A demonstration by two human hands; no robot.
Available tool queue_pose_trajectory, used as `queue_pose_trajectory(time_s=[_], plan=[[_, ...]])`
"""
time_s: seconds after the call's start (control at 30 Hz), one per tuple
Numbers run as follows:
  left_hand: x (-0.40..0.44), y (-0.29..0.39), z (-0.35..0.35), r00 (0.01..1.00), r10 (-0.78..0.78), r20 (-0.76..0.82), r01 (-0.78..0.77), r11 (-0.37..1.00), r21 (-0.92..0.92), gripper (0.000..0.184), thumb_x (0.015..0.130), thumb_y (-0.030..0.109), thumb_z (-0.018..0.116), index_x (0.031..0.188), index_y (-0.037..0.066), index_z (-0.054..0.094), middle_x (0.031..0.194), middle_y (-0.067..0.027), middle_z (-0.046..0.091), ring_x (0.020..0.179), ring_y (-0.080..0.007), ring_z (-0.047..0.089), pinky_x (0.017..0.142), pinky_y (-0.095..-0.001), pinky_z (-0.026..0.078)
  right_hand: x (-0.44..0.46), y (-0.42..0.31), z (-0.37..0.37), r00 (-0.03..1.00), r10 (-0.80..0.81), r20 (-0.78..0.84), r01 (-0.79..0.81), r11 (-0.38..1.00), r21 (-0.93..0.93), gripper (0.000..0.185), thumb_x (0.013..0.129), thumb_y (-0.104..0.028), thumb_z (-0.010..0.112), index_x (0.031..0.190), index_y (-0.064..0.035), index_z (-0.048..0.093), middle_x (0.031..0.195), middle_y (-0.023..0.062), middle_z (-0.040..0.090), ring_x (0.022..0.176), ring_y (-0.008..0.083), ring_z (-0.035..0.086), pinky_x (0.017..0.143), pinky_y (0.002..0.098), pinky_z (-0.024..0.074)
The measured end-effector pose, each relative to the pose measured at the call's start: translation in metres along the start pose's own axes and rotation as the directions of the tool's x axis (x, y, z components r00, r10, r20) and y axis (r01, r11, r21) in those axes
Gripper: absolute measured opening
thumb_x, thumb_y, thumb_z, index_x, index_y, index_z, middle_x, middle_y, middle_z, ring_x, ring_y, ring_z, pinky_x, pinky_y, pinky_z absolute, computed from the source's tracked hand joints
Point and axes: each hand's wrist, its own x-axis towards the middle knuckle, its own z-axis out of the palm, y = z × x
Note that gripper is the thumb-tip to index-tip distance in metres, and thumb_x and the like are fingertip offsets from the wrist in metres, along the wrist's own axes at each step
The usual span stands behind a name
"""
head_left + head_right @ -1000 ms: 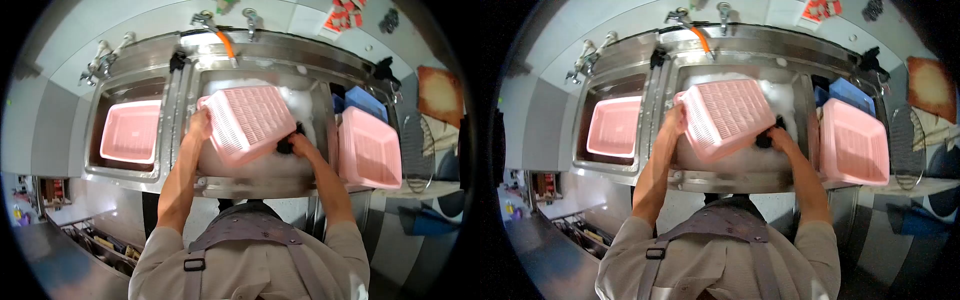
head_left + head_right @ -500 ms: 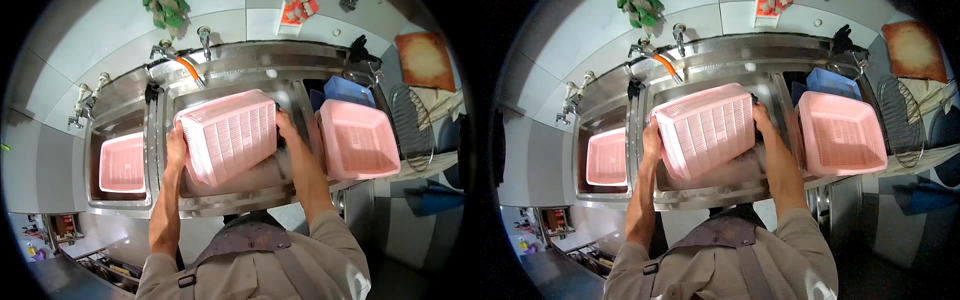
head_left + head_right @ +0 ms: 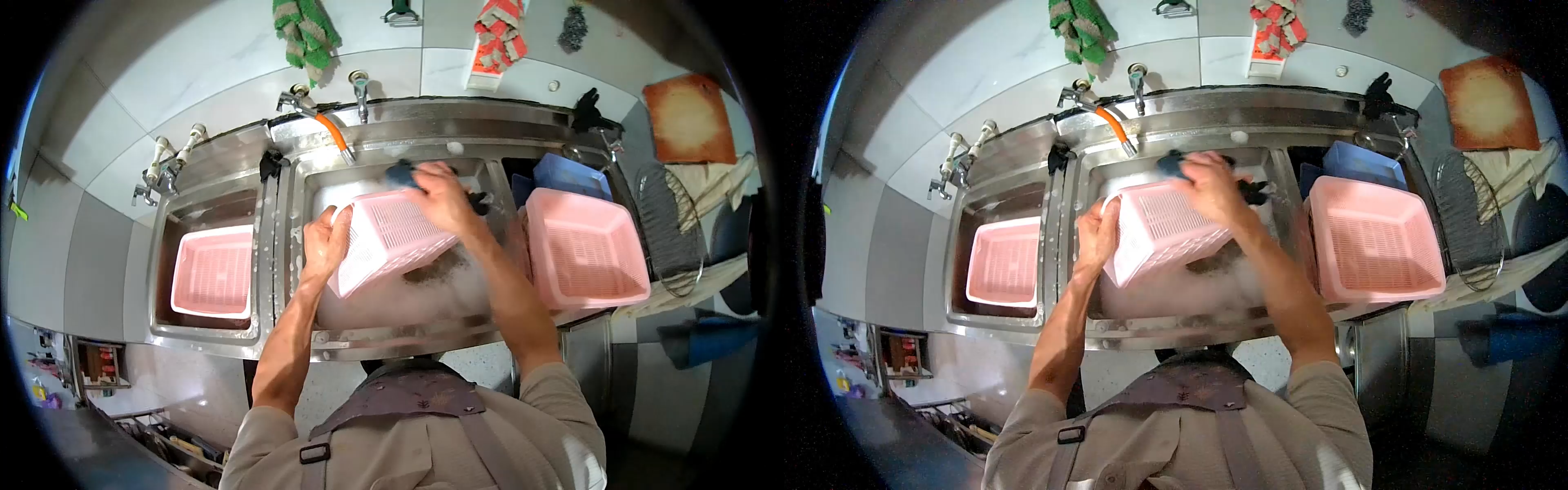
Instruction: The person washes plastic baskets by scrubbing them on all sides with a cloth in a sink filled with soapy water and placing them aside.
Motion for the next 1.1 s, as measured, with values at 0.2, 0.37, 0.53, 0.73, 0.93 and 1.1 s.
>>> queue_pose_trajectory(time_s=[0.2,0.37,0.53,0.73,0.93,1.1], plan=[[-0.007,0.029,0.007,0.995,0.1,0.017,-0.101,0.99,0.096,0.046,0.096,0.04,0.061,0.074,0.0,0.059,0.053,-0.0079,0.052,0.055,-0.0093,0.048,0.052,-0.0351,0.044,0.022,-0.068,0.014,0.993,-0.086,0.086,0.089,0.996,-0.032,0.026,0.084,-0.023,0.07,0.095,0.0,0.067,0.098,0.0161,0.063,0.1,0.0363,0.057,0.092,0.046,0.0447],[-0.014,0.0,0.005,0.996,0.06,-0.07,-0.061,0.998,-0.025,0.047,0.096,0.041,0.062,0.077,-0.002,0.062,0.057,-0.0024,0.054,0.059,-0.0069,0.046,0.052,-0.029,0.041,-0.029,-0.002,0.035,0.997,-0.042,-0.062,0.028,0.977,-0.213,0.033,0.09,-0.032,0.065,0.099,-0.0001,0.067,0.108,0.0201,0.065,0.109,0.0407,0.057,0.096,0.0525,0.0441],[-0.018,-0.017,-0.011,0.981,-0.019,-0.191,-0.016,0.984,-0.179,0.046,0.098,0.039,0.06,0.085,-0.004,0.068,0.071,0.0017,0.059,0.068,-0.0078,0.048,0.059,-0.0266,0.041,-0.079,0.102,0.001,0.944,0.328,0.038,-0.312,0.923,-0.225,0.045,0.095,-0.04,0.055,0.099,0.0024,0.069,0.104,0.0232,0.068,0.101,0.0401,0.061,0.093,0.052,0.0437],[-0.032,-0.04,-0.005,0.95,-0.228,-0.213,0.14,0.921,-0.363,0.043,0.103,0.037,0.051,0.101,-0.003,0.069,0.085,-0.0012,0.065,0.076,-0.011,0.056,0.071,-0.0291,0.047,-0.164,0.182,0.046,0.412,0.886,0.211,-0.855,0.297,0.424,0.058,0.094,-0.053,0.052,0.105,0.0007,0.069,0.108,0.0154,0.069,0.103,0.0329,0.061,0.093,0.0442,0.0434],[-0.063,-0.07,-0.012,0.953,-0.299,-0.039,0.267,0.895,-0.358,0.043,0.102,0.035,0.05,0.124,-0.002,0.058,0.11,-0.0062,0.063,0.099,-0.0149,0.057,0.09,-0.0312,0.046,-0.142,0.13,0.03,0.393,0.908,0.146,-0.697,0.191,0.691,0.046,0.091,-0.041,0.063,0.111,0.0002,0.069,0.091,0.0048,0.067,0.081,0.0155,0.057,0.074,0.0326,0.0448],[-0.053,-0.01,-0.055,0.984,-0.15,0.098,0.177,0.902,-0.394,0.061,0.086,0.021,0.059,0.141,0.002,0.042,0.122,-0.0139,0.055,0.115,-0.0258,0.053,0.102,-0.0389,0.042,-0.139,0.132,0.026,0.541,0.825,0.163,-0.693,0.328,0.642,0.031,0.092,-0.028,0.064,0.104,0.0,0.07,0.084,0.0014,0.067,0.071,0.011,0.057,0.066,0.0289,0.0457]])
